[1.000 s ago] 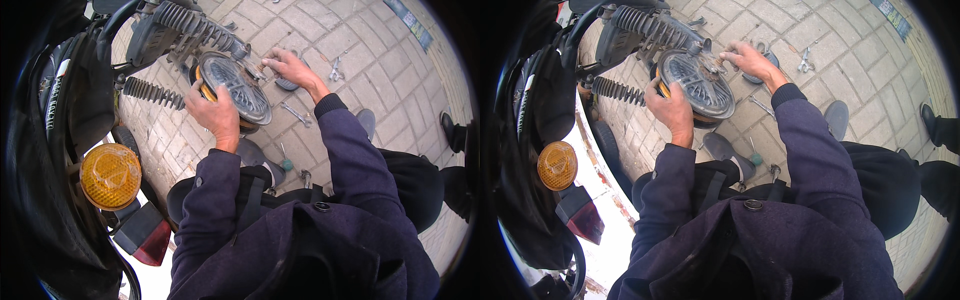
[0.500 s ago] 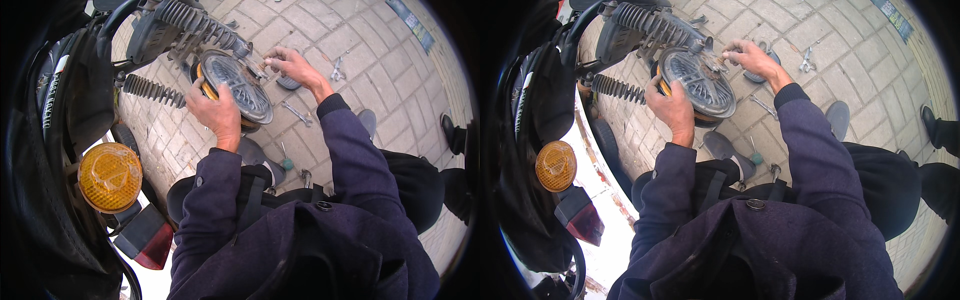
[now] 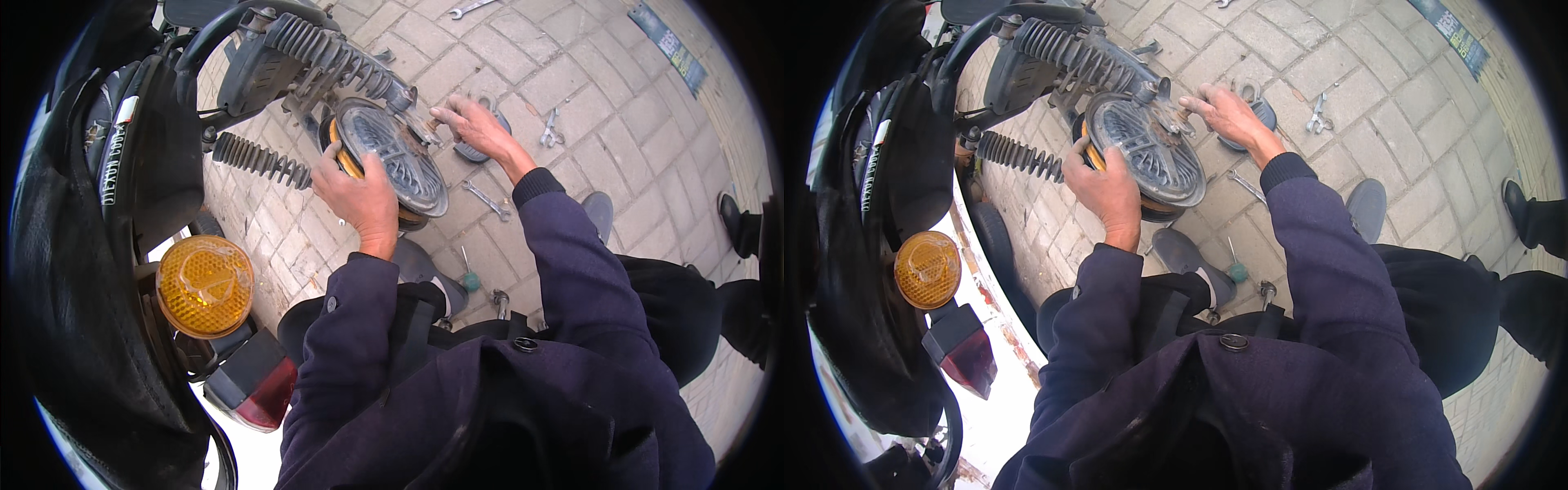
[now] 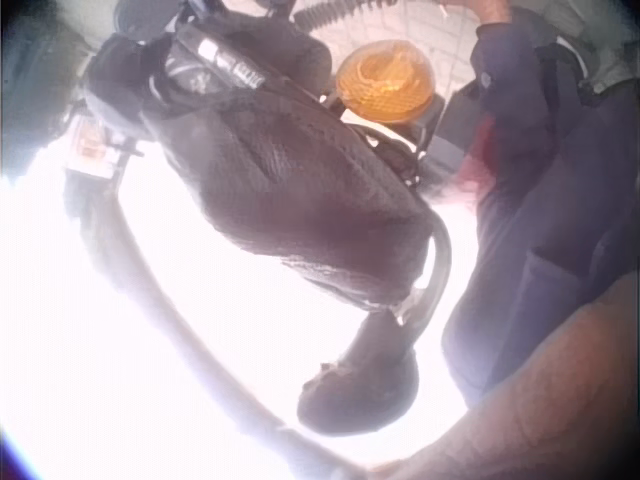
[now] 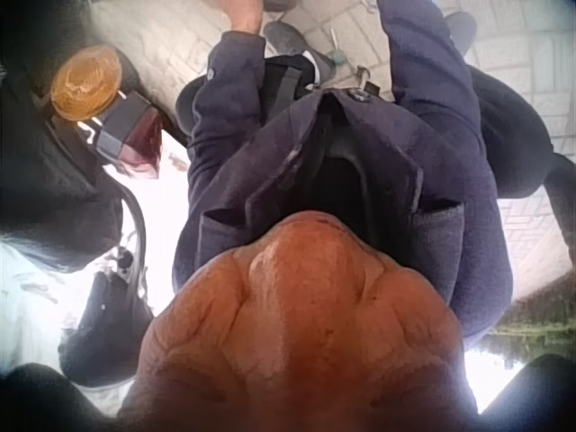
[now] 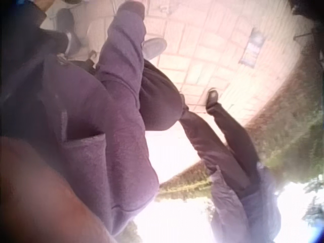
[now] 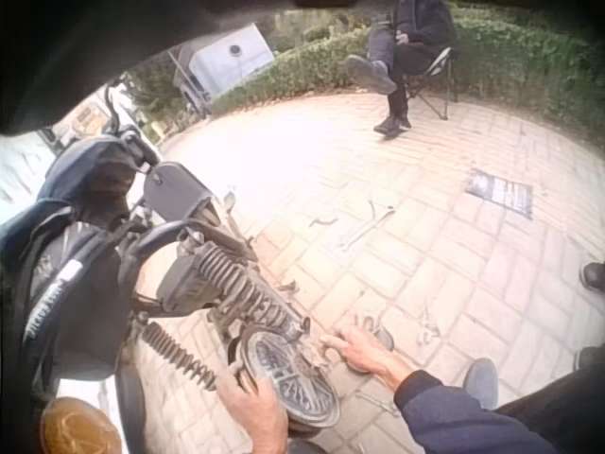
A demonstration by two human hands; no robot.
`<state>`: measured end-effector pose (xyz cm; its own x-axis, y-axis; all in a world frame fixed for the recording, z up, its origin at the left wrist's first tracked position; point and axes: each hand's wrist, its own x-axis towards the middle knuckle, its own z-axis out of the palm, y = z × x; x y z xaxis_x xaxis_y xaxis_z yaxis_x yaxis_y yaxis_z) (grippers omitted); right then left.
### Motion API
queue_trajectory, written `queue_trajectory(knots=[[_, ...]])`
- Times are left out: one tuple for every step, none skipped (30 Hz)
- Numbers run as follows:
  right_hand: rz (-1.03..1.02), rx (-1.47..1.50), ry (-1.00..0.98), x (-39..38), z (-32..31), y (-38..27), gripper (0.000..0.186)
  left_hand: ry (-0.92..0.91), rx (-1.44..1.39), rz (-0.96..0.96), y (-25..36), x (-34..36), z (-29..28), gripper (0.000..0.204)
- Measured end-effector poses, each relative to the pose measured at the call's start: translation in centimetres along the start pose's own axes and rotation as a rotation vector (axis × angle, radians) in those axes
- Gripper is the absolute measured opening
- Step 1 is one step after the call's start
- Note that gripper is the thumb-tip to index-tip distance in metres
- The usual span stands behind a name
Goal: The person kneels beside a scooter and repeatedly handles the rear brake drum assembly, using a wrench to loosen and tighten fasteners. They rotate the drum and adjust components by hand while tools and a spare tire lie on the ground nearby.
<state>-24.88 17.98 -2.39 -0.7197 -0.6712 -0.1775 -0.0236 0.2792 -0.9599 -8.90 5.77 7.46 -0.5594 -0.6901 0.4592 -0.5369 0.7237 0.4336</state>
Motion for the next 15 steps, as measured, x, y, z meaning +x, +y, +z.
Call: queue_trajectory(knots=[[0.001, -0.067, 0.018, -0.1, 0.0, -0.2, 0.052, 0.016, -0.001, 0.016, -0.1, 0.0, 0.0, 0.042], [-0.007, -0.105, 0.038, -0.2, 0.0, -0.4, 0.054, 0.019, 0.007, 0.013, -0.1, 0.0, 0.0, 0.042], [-0.037, -0.174, 0.069, -0.4, 0.2, -0.6, 0.056, 0.026, 0.002, 0.017, -0.1, 0.1, 0.0, 0.043], [-0.019, -0.178, 0.054, -0.6, 0.2, -0.8, 0.059, 0.018, 0.022, -0.006, 0.0, 0.0, -0.1, 0.045], [-0.027, -0.205, 0.039, -0.8, 0.2, -0.9, 0.06, 0.031, 0.034, 0.022, 0.0, 0.2, -0.1, 0.046], [0.033, -0.227, 0.025, -1.0, 0.3, -1.0, 0.064, 0.035, 0.033, 0.01, 0.0, 0.1, -0.1, 0.047], [0.1, -0.135, 0.029, -1.2, 0.3, -1.0, 0.071, 0.049, 0.028, -0.002, 0.1, 0.0, -0.1, 0.046], [0.107, -0.048, 0.074, -1.4, 0.2, -1.0, 0.075, 0.063, 0.043, 0.01, 0.1, 0.1, -0.1, 0.045], [0.161, -0.082, 0.076, -1.3, -0.1, -1.2, 0.078, 0.065, 0.034, 0.01, 0.1, 0.0, -0.1, 0.044], [0.137, -0.135, 0.161, -1.9, -0.1, -1.4, 0.081, 0.077, 0.016, 0.014, 0.1, -0.1, -0.1, 0.044], [0.108, -0.141, 0.136, -2.3, -0.6, -1.7, 0.083, 0.051, 0.035, -0.043, 0.1, 0.0, 0.0, 0.045], [0.082, -0.121, 0.153, -2.7, -0.9, -2.3, 0.082, 0.07, 0.016, -0.029, 0.0, -0.2, 0.0, 0.045], [-0.001, -0.106, 0.112, -3.6, -1.6, -2.9, 0.079, 0.06, 0.029, -0.039, 0.0, -0.2, 0.0, 0.044], [-0.051, -0.16, 0.118, -4.4, -1.9, -4.0, 0.075, 0.054, 0.014, -0.05, -0.1, -0.3, 0.0, 0.045], [-0.112, -0.24, 0.145, -5.4, -2.2, -5.1, 0.07, 0.054, -0.009, -0.024, -0.2, -0.3, 0.0, 0.046]])
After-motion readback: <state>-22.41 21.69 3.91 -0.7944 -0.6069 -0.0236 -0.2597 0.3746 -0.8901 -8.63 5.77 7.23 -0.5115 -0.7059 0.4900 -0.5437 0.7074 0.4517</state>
